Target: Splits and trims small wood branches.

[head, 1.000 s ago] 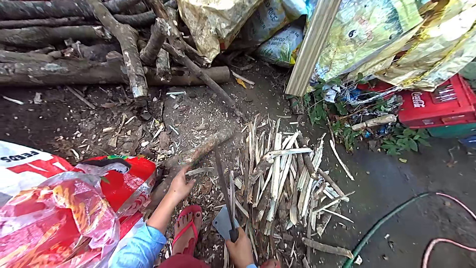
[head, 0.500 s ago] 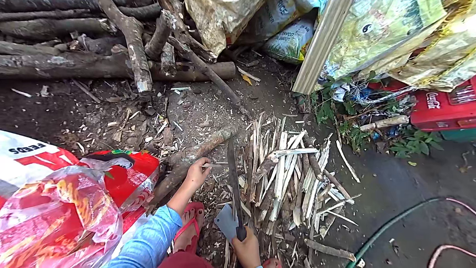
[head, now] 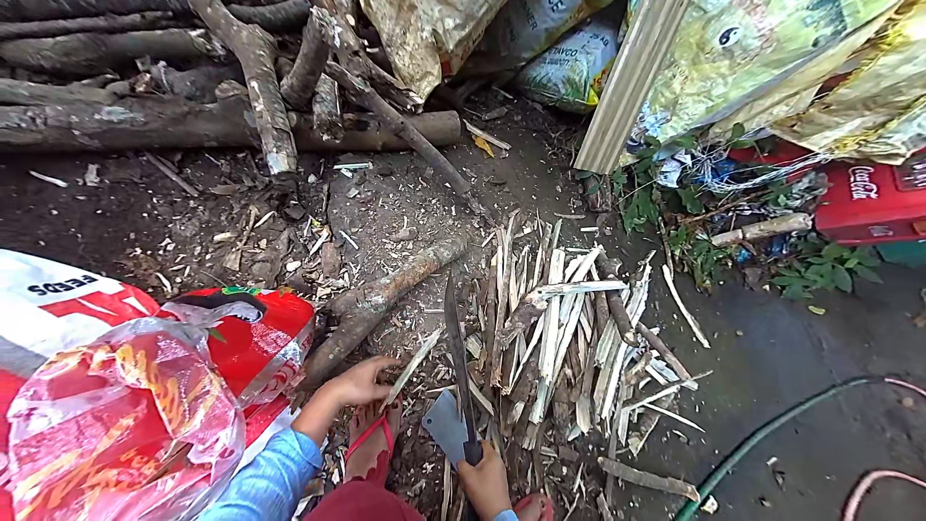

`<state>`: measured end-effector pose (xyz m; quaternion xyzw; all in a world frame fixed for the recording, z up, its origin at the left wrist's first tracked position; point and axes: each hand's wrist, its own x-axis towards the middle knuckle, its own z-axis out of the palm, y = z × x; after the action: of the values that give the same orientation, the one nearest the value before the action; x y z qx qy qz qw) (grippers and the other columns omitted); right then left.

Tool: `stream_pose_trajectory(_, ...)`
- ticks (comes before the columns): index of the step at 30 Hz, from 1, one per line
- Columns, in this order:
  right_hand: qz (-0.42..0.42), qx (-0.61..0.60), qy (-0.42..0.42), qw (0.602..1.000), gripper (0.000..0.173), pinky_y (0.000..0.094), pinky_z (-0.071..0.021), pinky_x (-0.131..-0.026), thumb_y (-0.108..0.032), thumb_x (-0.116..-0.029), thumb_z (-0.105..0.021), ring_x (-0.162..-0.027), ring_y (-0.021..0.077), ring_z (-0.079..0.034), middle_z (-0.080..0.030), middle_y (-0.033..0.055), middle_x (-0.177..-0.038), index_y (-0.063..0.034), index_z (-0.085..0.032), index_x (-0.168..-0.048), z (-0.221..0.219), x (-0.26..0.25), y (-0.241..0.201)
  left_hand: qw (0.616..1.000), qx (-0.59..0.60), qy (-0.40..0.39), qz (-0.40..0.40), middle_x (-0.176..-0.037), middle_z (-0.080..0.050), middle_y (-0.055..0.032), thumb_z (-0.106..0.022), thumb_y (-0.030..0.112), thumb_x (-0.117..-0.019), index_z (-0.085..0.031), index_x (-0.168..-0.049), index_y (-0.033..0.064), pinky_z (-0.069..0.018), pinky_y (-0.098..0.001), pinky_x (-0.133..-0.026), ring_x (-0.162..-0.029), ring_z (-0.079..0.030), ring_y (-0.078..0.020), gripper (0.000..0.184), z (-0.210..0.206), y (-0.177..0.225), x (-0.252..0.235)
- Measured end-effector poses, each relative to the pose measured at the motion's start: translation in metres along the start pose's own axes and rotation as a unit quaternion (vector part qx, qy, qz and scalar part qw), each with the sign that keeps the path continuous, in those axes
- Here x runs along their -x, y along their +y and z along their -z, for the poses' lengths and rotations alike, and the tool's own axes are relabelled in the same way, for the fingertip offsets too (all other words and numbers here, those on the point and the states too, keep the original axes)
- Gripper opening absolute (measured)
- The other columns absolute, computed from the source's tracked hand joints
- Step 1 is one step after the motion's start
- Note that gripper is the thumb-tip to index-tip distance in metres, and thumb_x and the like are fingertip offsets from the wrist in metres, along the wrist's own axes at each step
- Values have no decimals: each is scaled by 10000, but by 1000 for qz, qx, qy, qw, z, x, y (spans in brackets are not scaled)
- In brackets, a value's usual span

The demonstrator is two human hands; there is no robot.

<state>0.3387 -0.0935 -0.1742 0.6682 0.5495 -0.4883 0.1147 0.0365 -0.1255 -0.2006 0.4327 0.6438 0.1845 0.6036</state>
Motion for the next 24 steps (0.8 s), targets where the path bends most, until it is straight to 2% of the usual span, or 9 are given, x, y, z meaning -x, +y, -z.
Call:
stream_pose_trajectory(2, -13, -6, -8, 1000, 360, 515, -566, -779, -78, -860, -738, -785, 322, -691, -688, 221, -913, 71, -626, -1168, -4, -3, 2, 995, -36, 79, 42, -1362, -607, -262, -626, 180, -1035, -568, -1390, -39, -471, -524, -1091, -1216, -633, -378, 421, -5, 18, -19)
stream_pose_trajectory(4, -22, -29, -12, 999, 333, 469, -570, -709, -65, -870, -731, -690, 275, -669, -673, 187, -844, 70, -614, -1152, -10, -5, 6, 988, -67, 121, 71, -1275, -647, -264, -630, 248, -1034, -583, -1350, -50, -466, -550, -1082, -1204, -634, -391, 437, -13, 30, -44)
stream_pose_trajectory(6, -25, -56, -13, 998, 315, 433, -571, -656, -41, -870, -725, -628, 241, -649, -656, 164, -793, 72, -605, -1139, -13, -6, 8, 981, -109, 113, 114, -1347, -608, -263, -700, 319, -984, -532, -1413, -22, -461, -590, -1081, -1260, -599, -416, 573, -22, 44, -64)
stream_pose_trajectory(8, -26, -66, -14, 997, 313, 423, -571, -647, -38, -859, -726, -615, 231, -643, -653, 156, -780, 67, -609, -1130, -12, -7, 10, 970, -176, 82, 144, -1468, -521, -252, -730, 304, -955, -477, -1456, -6, -468, -608, -1072, -1318, -559, -434, 641, -31, 53, -79)
stream_pose_trajectory(10, -23, -72, -11, 997, 313, 429, -574, -656, -41, -860, -731, -623, 239, -650, -659, 161, -789, 66, -610, -1127, -10, -6, 10, 958, -232, 58, 156, -1524, -461, -258, -712, 205, -960, -439, -1487, -7, -482, -613, -1050, -1326, -544, -458, 631, -37, 57, -86)
stream_pose_trajectory(12, -16, -79, -2, 997, 327, 456, -577, -683, -37, -848, -742, -660, 263, -663, -668, 184, -827, 74, -615, -1128, -5, -4, 9, 953, -250, 51, 162, -1531, -454, -257, -676, 136, -966, -432, -1491, -14, -484, -615, -1043, -1332, -538, -462, 598, -37, 58, -85)
stream_pose_trajectory(15, 4, -87, 22, 996, 306, 456, -567, -656, -27, -819, -732, -636, 254, -648, -657, 171, -795, 73, -627, -1089, 3, 2, 2, 957, -224, 62, 172, -1495, -510, -240, -626, 135, -977, -496, -1455, 5, -472, -624, -1053, -1336, -545, -441, 511, -25, 64, -72)
stream_pose_trajectory(19, 43, -140, 46, 988, 339, 414, -566, -603, -8, -815, -721, -570, 213, -627, -640, 143, -737, 86, -609, -1121, 12, 13, -13, 977, -141, 129, 94, -1406, -565, -258, -556, 121, -1034, -559, -1368, -17, -441, -580, -1101, -1312, -563, -411, 362, 5, 79, -51)
stream_pose_trajectory(24, 102, -138, 57, 983, 416, 399, -570, -630, -74, -821, -762, -588, 191, -625, -648, 138, -763, 91, -614, -1174, 25, 29, -36, 975, -103, 188, -56, -1338, -611, -265, -532, 73, -1052, -567, -1340, -72, -430, -485, -1140, -1286, -594, -367, 325, 23, 82, -50)
